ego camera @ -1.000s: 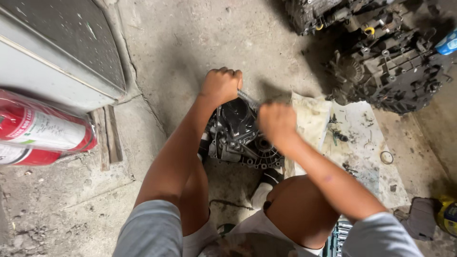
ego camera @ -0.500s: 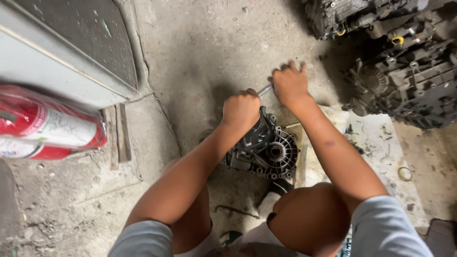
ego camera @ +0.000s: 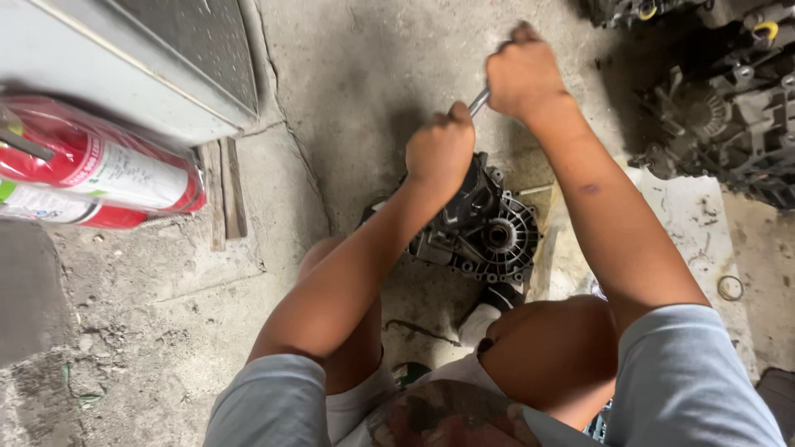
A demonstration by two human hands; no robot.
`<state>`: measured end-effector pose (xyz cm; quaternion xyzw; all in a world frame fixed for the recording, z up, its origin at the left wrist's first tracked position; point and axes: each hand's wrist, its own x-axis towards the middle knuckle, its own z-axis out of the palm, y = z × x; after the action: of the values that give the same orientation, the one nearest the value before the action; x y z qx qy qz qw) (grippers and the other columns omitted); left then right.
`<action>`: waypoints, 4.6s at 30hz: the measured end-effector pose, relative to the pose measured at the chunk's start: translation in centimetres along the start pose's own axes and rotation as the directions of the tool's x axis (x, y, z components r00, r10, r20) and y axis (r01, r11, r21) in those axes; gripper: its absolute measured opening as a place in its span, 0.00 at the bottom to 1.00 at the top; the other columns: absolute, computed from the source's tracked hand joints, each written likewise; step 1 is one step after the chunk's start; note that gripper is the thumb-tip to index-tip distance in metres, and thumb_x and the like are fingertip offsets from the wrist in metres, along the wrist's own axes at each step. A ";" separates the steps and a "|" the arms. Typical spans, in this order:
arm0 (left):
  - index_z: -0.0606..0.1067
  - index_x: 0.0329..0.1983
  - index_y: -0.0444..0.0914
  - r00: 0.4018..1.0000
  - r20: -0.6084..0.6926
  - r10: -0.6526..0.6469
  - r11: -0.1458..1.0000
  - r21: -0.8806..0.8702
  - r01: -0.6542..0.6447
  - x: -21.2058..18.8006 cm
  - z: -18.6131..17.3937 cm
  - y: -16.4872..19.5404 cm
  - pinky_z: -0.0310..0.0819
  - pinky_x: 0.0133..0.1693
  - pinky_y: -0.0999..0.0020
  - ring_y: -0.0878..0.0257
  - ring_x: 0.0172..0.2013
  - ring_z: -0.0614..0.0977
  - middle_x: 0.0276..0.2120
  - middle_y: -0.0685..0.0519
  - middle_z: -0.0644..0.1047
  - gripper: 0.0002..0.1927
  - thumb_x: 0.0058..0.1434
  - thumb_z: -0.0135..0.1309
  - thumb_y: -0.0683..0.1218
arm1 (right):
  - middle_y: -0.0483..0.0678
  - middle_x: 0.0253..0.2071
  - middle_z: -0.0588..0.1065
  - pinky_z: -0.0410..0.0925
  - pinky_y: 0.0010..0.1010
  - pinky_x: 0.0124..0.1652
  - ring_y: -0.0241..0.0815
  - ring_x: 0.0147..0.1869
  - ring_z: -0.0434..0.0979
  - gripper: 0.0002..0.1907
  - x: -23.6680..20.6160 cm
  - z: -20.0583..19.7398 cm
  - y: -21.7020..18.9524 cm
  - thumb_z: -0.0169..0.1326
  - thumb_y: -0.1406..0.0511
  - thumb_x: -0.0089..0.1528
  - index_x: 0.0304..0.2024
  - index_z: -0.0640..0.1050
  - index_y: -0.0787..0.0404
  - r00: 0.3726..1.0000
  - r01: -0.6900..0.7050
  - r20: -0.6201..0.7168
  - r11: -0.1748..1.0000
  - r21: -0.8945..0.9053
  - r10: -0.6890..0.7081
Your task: The person uses a ratchet wrench to tighten bolts on a small engine block placed on the floor. The person repeatedly rotates the wrench handle to secure fasteners on the engine casing.
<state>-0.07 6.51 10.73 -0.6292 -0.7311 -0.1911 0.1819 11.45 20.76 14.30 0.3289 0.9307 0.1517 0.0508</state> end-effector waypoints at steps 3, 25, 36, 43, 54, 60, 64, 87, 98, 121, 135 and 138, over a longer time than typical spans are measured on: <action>0.77 0.32 0.37 0.972 0.187 0.141 0.989 -0.059 -0.132 2.7 1.3 -1.9 0.76 0.19 0.64 0.58 0.20 0.82 0.24 0.47 0.80 0.04 0.61 0.52 0.41 | 0.54 0.29 0.80 0.73 0.41 0.36 0.51 0.37 0.82 0.12 -4.8 -1.1 -0.9 0.55 0.57 0.57 0.28 0.82 0.58 0.942 -0.318 0.135 0.945 0.080 0.306; 0.73 0.46 0.25 0.973 0.051 0.226 0.971 0.060 -0.229 -0.8 -2.4 0.0 0.72 0.17 0.72 0.63 0.17 0.79 0.21 0.50 0.76 0.21 0.52 0.57 0.43 | 0.46 0.42 0.80 0.49 0.65 0.70 0.46 0.62 0.72 0.13 1.1 0.1 -1.7 0.58 0.54 0.61 0.37 0.84 0.55 0.999 0.055 -0.006 0.987 0.154 -0.054; 0.75 0.34 0.37 0.985 0.121 0.122 0.990 -0.088 -0.112 -0.9 -0.8 -1.9 0.76 0.20 0.63 0.56 0.20 0.82 0.24 0.46 0.80 0.03 0.63 0.53 0.42 | 0.50 0.27 0.79 0.69 0.41 0.52 0.50 0.41 0.79 0.16 -1.1 -3.1 -2.2 0.54 0.57 0.62 0.23 0.82 0.56 1.000 0.013 -0.022 0.992 0.122 -0.010; 0.80 0.27 0.40 0.914 -0.007 0.407 0.908 -0.105 -0.405 1.9 0.9 -4.3 0.79 0.29 0.60 0.55 0.32 0.85 0.29 0.49 0.82 0.05 0.54 0.54 0.44 | 0.55 0.20 0.78 0.71 0.35 0.20 0.46 0.21 0.81 0.18 -14.1 -7.0 -10.7 0.50 0.62 0.62 0.48 0.77 0.68 0.941 -0.336 0.064 0.940 0.055 0.333; 0.79 0.30 0.37 0.774 0.557 0.300 0.954 -0.187 -0.235 1.3 -2.4 -3.0 0.75 0.24 0.64 0.58 0.23 0.83 0.26 0.48 0.81 0.05 0.58 0.53 0.41 | 0.58 0.34 0.80 0.74 0.46 0.43 0.55 0.38 0.83 0.11 -11.2 -2.9 -4.9 0.51 0.62 0.64 0.37 0.80 0.62 0.869 -0.436 0.387 0.846 0.307 0.307; 0.72 0.46 0.29 0.934 0.272 0.233 0.951 -0.265 -0.160 -0.5 -4.2 -1.3 0.78 0.24 0.63 0.53 0.22 0.83 0.27 0.42 0.79 0.19 0.51 0.56 0.42 | 0.52 0.48 0.77 0.49 0.70 0.65 0.51 0.64 0.70 0.10 -1.1 0.7 -2.4 0.56 0.60 0.63 0.40 0.82 0.59 0.987 -0.108 -0.096 0.971 0.214 0.131; 0.66 0.50 0.18 0.949 0.314 0.025 0.960 -0.272 0.065 -0.7 -4.7 -0.9 0.79 0.21 0.61 0.51 0.19 0.83 0.25 0.39 0.78 0.31 0.52 0.59 0.47 | 0.49 0.53 0.77 0.45 0.57 0.73 0.49 0.77 0.63 0.10 4.1 0.2 -3.9 0.56 0.59 0.61 0.38 0.83 0.56 0.897 0.195 -0.393 0.979 -0.053 -0.200; 0.81 0.38 0.36 0.871 0.069 0.487 0.873 -0.089 -0.480 2.2 0.2 -3.3 0.82 0.33 0.61 0.51 0.39 0.85 0.38 0.44 0.83 0.21 0.42 0.61 0.51 | 0.57 0.29 0.80 0.77 0.42 0.34 0.50 0.31 0.82 0.16 -13.8 -9.0 -8.4 0.41 0.60 0.70 0.50 0.75 0.65 0.812 -0.424 0.535 0.866 0.265 0.234; 0.72 0.50 0.23 0.994 0.042 0.100 0.993 0.064 -0.103 -1.1 -2.7 0.6 0.73 0.18 0.73 0.64 0.20 0.81 0.23 0.50 0.77 0.25 0.50 0.56 0.41 | 0.49 0.54 0.77 0.49 0.53 0.73 0.49 0.77 0.61 0.08 1.7 -2.1 -3.0 0.59 0.62 0.53 0.33 0.83 0.58 0.950 0.205 -0.256 0.975 0.080 -0.179; 0.80 0.31 0.37 0.855 0.247 0.457 0.886 -0.214 -0.411 2.2 -0.1 -3.2 0.81 0.30 0.63 0.56 0.31 0.85 0.32 0.45 0.82 0.06 0.51 0.56 0.41 | 0.59 0.26 0.80 0.73 0.46 0.29 0.58 0.28 0.82 0.18 -16.1 -7.4 -10.9 0.44 0.65 0.66 0.55 0.70 0.72 0.885 -0.419 0.376 0.823 0.384 0.275; 0.69 0.45 0.30 0.845 0.528 0.086 0.980 -0.198 0.024 -2.0 -3.9 -1.9 0.81 0.28 0.56 0.49 0.25 0.86 0.24 0.41 0.81 0.18 0.56 0.55 0.46 | 0.53 0.65 0.73 0.49 0.55 0.71 0.53 0.78 0.58 0.14 -2.1 -0.4 -8.6 0.54 0.63 0.56 0.43 0.82 0.56 0.835 -0.069 -0.516 0.966 0.249 0.192; 0.69 0.46 0.30 0.827 0.562 0.034 0.968 -0.224 0.113 -1.5 -4.7 -2.8 0.80 0.31 0.53 0.48 0.28 0.86 0.25 0.42 0.81 0.20 0.58 0.55 0.49 | 0.51 0.60 0.75 0.49 0.54 0.74 0.50 0.78 0.59 0.13 -1.2 -0.8 -9.1 0.53 0.58 0.65 0.43 0.81 0.60 0.839 0.018 -0.525 0.955 0.296 0.146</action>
<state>-2.46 2.48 13.92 -0.6598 -0.7354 -0.0912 -0.1247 6.80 13.07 12.16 0.3077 0.9073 0.1025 -0.2675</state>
